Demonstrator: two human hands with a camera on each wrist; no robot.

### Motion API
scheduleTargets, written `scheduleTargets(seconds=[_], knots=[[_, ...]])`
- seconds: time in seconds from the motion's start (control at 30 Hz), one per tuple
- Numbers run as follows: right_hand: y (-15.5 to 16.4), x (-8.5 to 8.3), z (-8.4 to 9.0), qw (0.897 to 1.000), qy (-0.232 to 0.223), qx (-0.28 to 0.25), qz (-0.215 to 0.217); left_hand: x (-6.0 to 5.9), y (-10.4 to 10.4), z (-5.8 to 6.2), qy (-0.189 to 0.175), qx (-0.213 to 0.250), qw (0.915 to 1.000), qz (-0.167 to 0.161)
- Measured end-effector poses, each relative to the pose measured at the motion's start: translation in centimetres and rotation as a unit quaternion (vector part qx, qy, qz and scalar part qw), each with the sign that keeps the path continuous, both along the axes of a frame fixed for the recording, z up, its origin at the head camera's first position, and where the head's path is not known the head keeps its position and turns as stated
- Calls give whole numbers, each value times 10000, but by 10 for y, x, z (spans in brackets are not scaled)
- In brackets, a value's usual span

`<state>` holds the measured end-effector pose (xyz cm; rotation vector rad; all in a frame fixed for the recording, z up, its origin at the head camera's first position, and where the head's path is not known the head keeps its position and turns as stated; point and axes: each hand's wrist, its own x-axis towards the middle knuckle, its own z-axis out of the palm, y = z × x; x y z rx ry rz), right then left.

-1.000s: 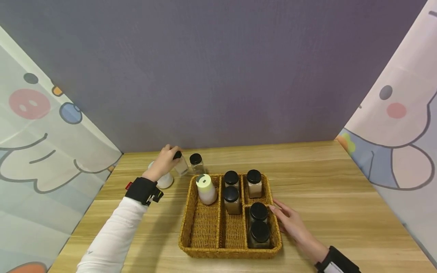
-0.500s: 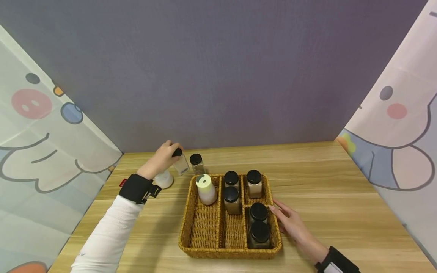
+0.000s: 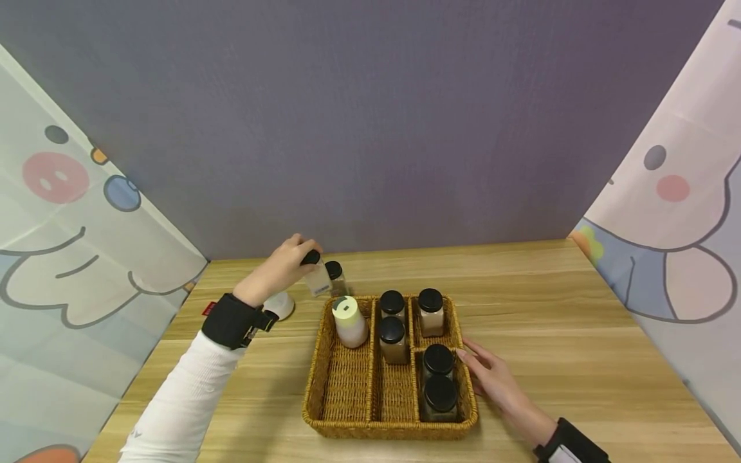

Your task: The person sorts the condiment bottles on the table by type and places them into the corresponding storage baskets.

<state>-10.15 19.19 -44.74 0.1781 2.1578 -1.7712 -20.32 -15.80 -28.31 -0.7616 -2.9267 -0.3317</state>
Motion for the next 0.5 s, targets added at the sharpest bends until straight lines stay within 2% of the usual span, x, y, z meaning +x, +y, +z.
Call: scheduleTargets(seconds=[0.23, 0.5], knots=[[0, 0, 0, 10000, -20, 13, -14, 5, 11, 10, -55, 122, 9998, -127], [1, -1, 1, 9999, -148, -20, 26, 6, 24, 13, -98, 112, 9993, -351]])
